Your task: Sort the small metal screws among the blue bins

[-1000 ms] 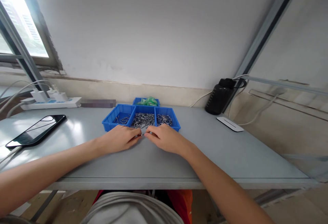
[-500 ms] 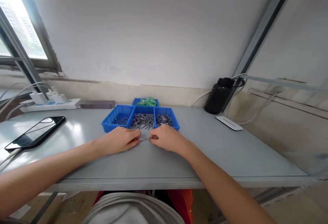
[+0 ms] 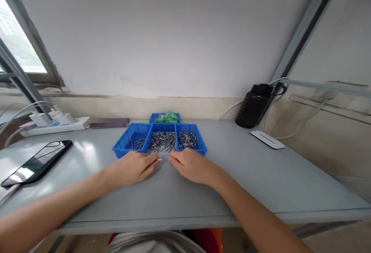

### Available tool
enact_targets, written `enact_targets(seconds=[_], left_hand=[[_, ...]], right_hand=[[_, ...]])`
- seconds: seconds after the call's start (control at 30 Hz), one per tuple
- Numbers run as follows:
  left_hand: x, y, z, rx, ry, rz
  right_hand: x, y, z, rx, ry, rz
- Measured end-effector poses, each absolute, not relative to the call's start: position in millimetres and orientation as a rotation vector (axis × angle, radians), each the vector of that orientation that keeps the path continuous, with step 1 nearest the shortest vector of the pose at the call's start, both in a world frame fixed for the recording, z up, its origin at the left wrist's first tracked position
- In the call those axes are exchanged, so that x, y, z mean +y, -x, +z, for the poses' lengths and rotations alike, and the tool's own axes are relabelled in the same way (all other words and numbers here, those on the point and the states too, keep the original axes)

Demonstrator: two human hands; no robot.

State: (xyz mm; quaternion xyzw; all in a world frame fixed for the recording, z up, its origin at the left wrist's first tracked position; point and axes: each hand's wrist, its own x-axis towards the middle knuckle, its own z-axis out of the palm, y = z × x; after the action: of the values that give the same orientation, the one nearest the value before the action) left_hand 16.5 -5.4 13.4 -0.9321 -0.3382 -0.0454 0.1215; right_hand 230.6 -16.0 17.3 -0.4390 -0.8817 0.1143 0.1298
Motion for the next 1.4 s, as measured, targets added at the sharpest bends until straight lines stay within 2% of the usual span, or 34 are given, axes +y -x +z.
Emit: enact_targets(seconds=[0.17, 0.43, 0.63, 1.03, 1.4], left_hand=[[-1, -15, 12, -0.946, 2.823, -0.101], [7, -11, 6, -0.821, 3.106, -0.439], [6, -11, 3, -0.81, 3.205, -0.555], [0, -14, 4, -0.911, 3.009, -0.307], [-1, -11, 12, -0.975, 2.928, -0.113]], right_hand=[[-15, -232, 15, -2.589, 1.222, 0.333], [-12, -227, 10, -2.581, 1.229, 0.577], [-12, -225, 8, -2.536, 1.275, 0.654], [-16, -215, 8, -2.543, 1.298, 0.495], [-14, -219, 8, -2.523, 1.354, 0.523]])
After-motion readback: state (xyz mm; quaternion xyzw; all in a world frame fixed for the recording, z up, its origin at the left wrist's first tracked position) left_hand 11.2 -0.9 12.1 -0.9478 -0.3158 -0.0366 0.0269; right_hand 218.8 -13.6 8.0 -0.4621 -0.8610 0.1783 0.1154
